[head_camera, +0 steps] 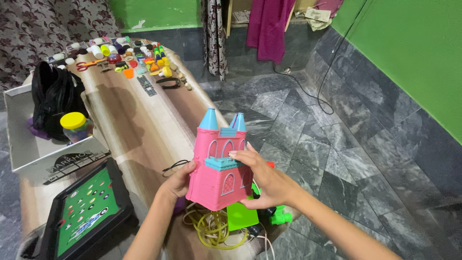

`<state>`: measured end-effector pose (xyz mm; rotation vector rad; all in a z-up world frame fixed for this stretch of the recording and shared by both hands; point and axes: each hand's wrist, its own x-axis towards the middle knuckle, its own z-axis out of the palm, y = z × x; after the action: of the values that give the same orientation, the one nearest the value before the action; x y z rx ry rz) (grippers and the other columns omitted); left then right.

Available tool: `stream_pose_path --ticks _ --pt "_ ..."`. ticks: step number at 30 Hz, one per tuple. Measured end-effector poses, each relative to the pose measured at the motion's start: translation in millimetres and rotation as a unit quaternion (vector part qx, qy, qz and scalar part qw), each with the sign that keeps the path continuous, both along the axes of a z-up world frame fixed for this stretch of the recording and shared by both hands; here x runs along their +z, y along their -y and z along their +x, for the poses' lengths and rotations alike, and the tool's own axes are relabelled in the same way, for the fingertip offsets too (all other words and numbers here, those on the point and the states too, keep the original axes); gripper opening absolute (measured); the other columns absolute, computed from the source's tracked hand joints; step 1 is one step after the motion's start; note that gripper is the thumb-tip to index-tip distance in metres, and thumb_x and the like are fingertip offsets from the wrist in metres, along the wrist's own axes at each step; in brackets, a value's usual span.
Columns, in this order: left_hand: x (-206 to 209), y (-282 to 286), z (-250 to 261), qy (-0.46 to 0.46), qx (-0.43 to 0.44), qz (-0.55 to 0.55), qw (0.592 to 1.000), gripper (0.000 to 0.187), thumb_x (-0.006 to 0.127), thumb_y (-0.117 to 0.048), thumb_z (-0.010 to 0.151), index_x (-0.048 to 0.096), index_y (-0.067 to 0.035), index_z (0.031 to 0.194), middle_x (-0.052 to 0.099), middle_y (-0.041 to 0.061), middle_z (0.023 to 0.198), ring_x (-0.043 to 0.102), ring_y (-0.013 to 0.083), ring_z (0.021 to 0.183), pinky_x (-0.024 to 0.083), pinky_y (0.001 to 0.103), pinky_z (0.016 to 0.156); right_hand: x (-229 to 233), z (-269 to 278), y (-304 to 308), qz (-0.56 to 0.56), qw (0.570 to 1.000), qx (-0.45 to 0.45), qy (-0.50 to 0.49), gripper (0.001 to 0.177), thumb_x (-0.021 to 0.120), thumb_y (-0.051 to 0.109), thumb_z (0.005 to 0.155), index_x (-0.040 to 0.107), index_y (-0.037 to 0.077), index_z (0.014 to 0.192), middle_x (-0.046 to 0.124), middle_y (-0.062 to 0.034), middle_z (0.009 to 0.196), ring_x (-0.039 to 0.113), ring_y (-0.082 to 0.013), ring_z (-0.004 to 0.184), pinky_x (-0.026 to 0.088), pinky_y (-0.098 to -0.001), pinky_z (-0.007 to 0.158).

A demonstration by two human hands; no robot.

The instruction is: The person sorts and packs various toys and items, including a toy castle, cables, a toy pool table, and cards, into a black bag and a white box on a table.

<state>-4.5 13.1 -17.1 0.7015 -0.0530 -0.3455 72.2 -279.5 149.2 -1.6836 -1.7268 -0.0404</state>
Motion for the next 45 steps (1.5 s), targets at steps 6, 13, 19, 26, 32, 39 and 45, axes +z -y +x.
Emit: stream_pose_path --ticks 6,13,19,26,32,39,45 --pt "6 3 -7 0.014 -0.009 -0.002 1.000 0.089 0.077 -0.056 0.083 0.049 -0.001 0.147 0.059 0.016 0.144 0.059 0.0262 0.131 0.047 0.046 0.112 -2 0 0 -0.002 1.000 0.008 -0.006 0.107 0.090 0.023 0.069 0.027 0.002 0.154 0.043 -0.0147 0.156 0.041 -0.0351 0.150 0.013 -0.0629 0.131" --pt "63 22 -28 -0.006 0.070 0.034 0.997 0.074 0.061 -0.053 0.095 0.048 -0.002 0.147 0.059 0.014 0.145 0.058 0.0261 0.132 0.047 0.045 0.112 0 3 -1 0.007 1.000 0.015 0.019 0.107 0.091 0.025 0.071 0.028 0.005 0.156 0.043 -0.0131 0.156 0.041 -0.0347 0.150 0.011 -0.0624 0.132" --pt "75 28 -43 0.039 0.106 0.151 0.982 0.075 0.070 -0.040 0.087 0.039 -0.013 0.150 0.056 0.004 0.147 0.057 0.0189 0.133 0.048 0.041 0.111 15 -6 -12 -0.037 0.999 0.011 0.006 0.112 0.089 0.026 0.072 0.023 0.004 0.159 0.040 -0.0160 0.159 0.037 -0.0368 0.152 0.015 -0.0596 0.131" --pt "60 31 -58 -0.017 0.143 0.093 0.985 0.074 0.072 -0.038 0.086 0.046 -0.004 0.147 0.064 0.013 0.137 0.066 0.0234 0.121 0.053 0.043 0.104 30 -1 -28 -0.033 0.998 -0.032 0.036 0.113 0.092 0.047 0.063 0.036 0.010 0.154 0.041 -0.0174 0.154 0.037 -0.0377 0.149 0.011 -0.0598 0.125" --pt "35 21 -70 -0.031 0.170 0.025 0.985 0.068 0.067 -0.041 0.090 0.050 -0.003 0.144 0.066 0.015 0.133 0.067 0.0250 0.118 0.053 0.043 0.102 -12 30 -63 0.047 0.906 -0.239 -0.346 0.078 0.073 0.047 0.085 0.044 0.017 0.151 0.048 -0.0113 0.147 0.048 -0.0270 0.136 0.038 -0.0481 0.111" --pt "95 4 -94 0.013 0.222 0.084 0.971 0.051 0.055 -0.035 0.100 0.059 0.000 0.137 0.072 0.012 0.127 0.069 0.0192 0.112 0.053 0.037 0.099 -29 28 -90 0.063 0.743 -0.120 -0.656 0.044 0.072 0.027 0.090 0.062 0.005 0.127 0.070 -0.0038 0.109 0.068 -0.0127 0.098 0.056 -0.0302 0.086" --pt "158 4 -160 -0.149 0.401 0.619 0.659 0.039 0.060 -0.024 0.104 0.072 -0.013 0.139 0.077 0.023 0.099 0.061 0.0409 0.091 0.052 0.049 0.084 -27 22 -113 0.116 0.776 -0.133 -0.605 0.049 0.076 0.020 0.088 0.060 0.005 0.131 0.069 -0.0046 0.106 0.067 -0.0126 0.091 0.057 -0.0303 0.075"
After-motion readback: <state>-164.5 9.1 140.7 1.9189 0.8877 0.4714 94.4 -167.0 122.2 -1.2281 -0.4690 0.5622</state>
